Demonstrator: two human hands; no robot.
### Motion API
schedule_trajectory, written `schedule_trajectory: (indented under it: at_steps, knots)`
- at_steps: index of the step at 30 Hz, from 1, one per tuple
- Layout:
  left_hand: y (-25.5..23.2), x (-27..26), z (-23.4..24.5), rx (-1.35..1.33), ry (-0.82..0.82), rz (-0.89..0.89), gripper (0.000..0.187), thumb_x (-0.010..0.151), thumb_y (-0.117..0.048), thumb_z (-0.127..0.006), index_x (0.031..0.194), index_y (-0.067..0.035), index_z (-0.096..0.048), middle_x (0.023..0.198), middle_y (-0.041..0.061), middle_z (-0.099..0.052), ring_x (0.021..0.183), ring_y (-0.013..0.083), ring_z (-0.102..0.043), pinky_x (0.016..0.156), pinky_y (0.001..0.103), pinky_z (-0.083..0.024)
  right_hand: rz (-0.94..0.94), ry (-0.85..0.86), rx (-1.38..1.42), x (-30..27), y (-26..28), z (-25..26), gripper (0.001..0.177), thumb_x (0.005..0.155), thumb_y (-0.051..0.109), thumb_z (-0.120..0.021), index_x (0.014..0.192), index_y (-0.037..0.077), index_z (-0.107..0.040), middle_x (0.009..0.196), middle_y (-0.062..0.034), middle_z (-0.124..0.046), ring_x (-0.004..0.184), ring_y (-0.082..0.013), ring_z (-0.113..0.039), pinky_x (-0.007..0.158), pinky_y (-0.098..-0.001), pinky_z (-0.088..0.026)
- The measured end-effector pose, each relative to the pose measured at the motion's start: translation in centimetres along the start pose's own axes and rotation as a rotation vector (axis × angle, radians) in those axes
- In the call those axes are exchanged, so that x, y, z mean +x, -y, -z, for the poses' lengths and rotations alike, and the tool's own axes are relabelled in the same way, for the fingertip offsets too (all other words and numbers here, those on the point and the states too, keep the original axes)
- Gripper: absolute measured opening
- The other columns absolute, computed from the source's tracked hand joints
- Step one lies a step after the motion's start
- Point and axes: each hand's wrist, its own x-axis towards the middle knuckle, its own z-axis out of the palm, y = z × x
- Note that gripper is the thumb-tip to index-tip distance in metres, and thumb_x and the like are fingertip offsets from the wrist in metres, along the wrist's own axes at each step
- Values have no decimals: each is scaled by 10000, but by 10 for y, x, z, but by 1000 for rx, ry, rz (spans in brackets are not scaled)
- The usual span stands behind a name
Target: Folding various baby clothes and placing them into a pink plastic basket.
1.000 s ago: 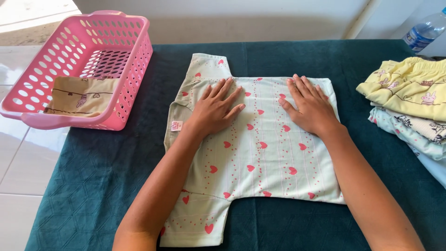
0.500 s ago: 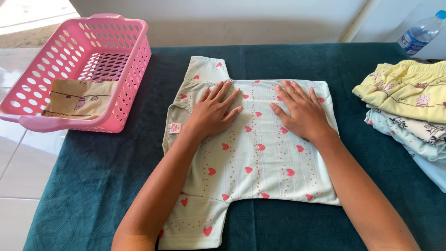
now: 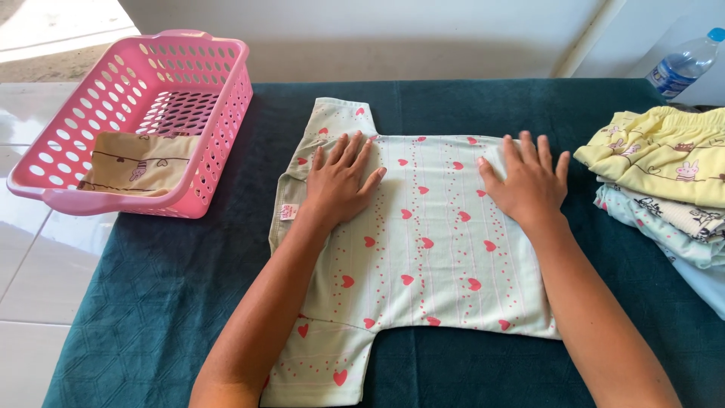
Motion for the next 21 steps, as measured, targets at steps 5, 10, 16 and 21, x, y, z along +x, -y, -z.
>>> schedule_trajectory:
  at_steps: [5, 10, 16, 21]
  knots:
    - [-5, -5, 10, 89, -59, -65, 715, 1016, -606, -386, 1566, -151, -345, 1669, 150, -249, 1562, 281, -167, 1235, 581, -91, 132, -354, -14, -1, -6, -1, 677, 1003, 530, -480, 1516, 90, -506, 1660, -184, -397, 1579, -277, -258, 1275, -536, -135]
    - [-21, -3, -15, 39, -167, -243, 653, 1024, -481, -450, 1558, -108, -409, 1653, 191, -323, 1556, 348, -235, 1261, 544, -186, 371, -281, 177, -16, 38, 4, 636, 1056, 465, -445, 1566, 86, -442, 1635, -196, -382, 1535, -311, -275, 1237, -515, -173]
    - [-43, -14, -19, -34, -93, -116, 740, 1003, -537, -424, 1569, -70, -324, 1650, 201, -254, 1534, 378, -167, 1217, 547, -146, 357, -27, 70, -32, 57, 0, 659, 996, 540, -365, 1584, 245, -342, 1669, -44, -269, 1531, -236, -220, 1226, -490, -134]
    - [-26, -15, -10, -27, -88, -39, 853, 964, -655, -348, 1602, -98, -254, 1683, 117, -185, 1561, 297, -88, 1241, 511, -69, 319, 16, 29, -32, 53, -1, 683, 964, 603, -343, 1590, 337, -290, 1675, 29, -219, 1532, -195, -167, 1232, -461, -115]
